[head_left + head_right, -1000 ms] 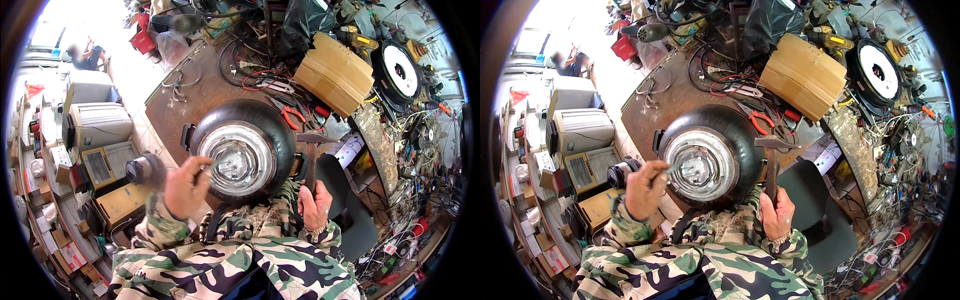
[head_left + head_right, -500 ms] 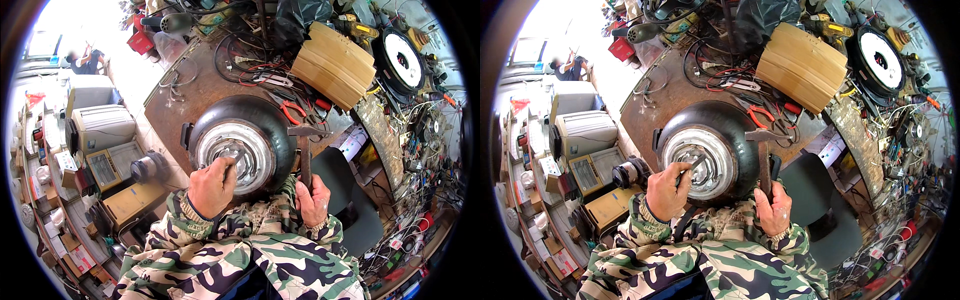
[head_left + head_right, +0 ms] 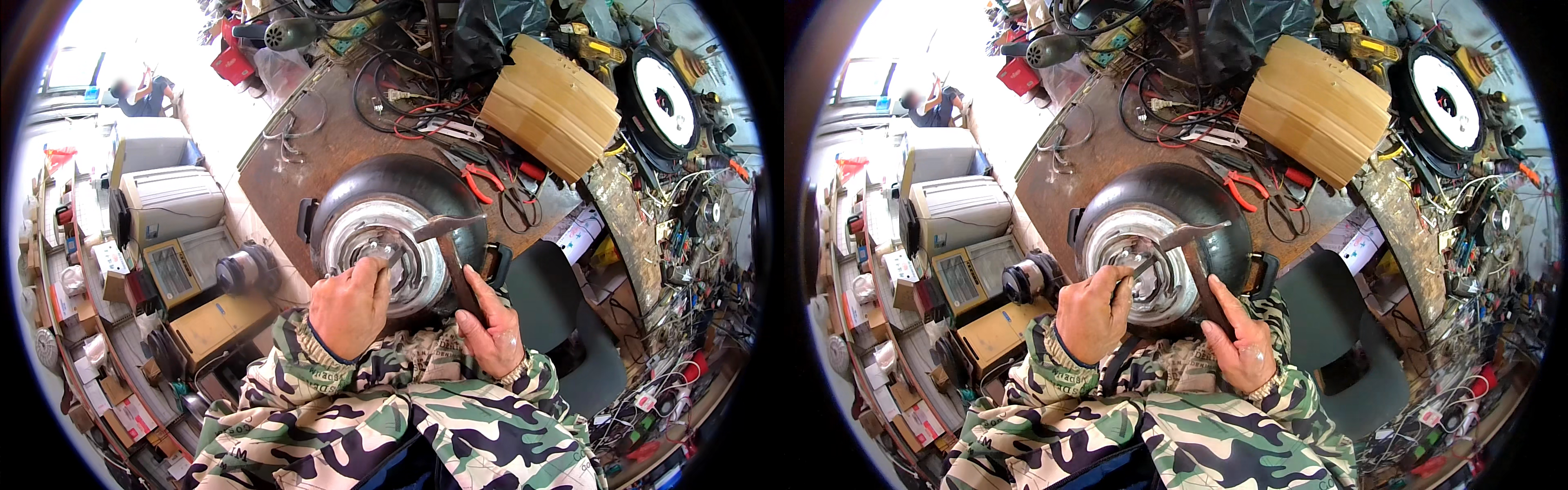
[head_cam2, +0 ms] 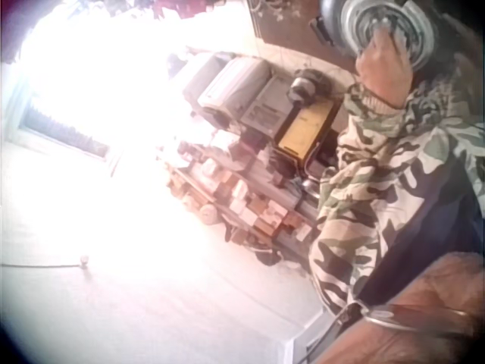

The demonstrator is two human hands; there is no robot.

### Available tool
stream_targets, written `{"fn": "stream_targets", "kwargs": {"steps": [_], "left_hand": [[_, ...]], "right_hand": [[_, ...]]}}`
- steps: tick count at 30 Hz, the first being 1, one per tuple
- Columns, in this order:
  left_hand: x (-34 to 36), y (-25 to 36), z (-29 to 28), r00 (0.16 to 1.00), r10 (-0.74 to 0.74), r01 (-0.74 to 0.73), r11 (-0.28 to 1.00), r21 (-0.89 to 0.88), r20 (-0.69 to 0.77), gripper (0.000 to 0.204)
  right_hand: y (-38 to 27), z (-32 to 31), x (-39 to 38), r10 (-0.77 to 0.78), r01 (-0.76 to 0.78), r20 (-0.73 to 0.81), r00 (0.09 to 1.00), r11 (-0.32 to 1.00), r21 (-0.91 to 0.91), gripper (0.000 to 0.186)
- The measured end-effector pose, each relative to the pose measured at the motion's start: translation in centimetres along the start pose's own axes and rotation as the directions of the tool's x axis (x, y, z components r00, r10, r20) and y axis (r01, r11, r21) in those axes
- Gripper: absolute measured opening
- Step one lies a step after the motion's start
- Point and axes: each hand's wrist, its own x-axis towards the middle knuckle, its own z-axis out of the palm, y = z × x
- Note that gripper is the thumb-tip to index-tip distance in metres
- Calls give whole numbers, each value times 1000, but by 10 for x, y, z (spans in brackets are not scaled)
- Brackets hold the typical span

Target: The person uses a hammer and a metal chisel to repeatedly tap and pry at the central cone of a large speaker mounted on a workbench. They adjust the chisel position and strike it to loosen or reshape the metal cone while holding the speaker steady.

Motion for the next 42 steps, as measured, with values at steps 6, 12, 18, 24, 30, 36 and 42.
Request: {"fn": "stream_targets", "kwargs": {"steps": [6, 12, 18, 24, 30, 36, 42], "left_hand": [[0, 1, 0, 1000, -1, 1, 1000, 16, 7, 12], [1, 4, 0, 1000, 28, -27, 999, 20, -7, 11], [-10, -6, -5, 1000, -24, 24, 1000, 15, 20, 11], [-22, -9, -12, 1000, -4, 2, 999, -48, -31, 9], [-23, -10, -6, 1000, -2, 1, 992, -123, -11, 11], [-18, -10, 5, 1000, 21, -22, 995, -95, -4, 14], [-17, -13, 7, 999, 32, -32, 998, -49, 1, 14]], "right_hand": [[1, -14, 13, 43, -50, 146, 988, 998, 44, 63], [-17, 3, 10, 1, 207, -451, 893, 888, 411, 67], [-15, -25, 1, 34, 74, -319, 947, 944, 320, 64], [-7, -31, -9, 52, 58, -293, 955, 934, 353, 64], [15, -14, -14, 54, 37, -242, 969, 933, 359, 68], [10, -3, -21, 91, -25, -172, 981, 936, 351, 62], [24, 5, -26, 40, -26, -57, 998, 971, 236, 60]]}}
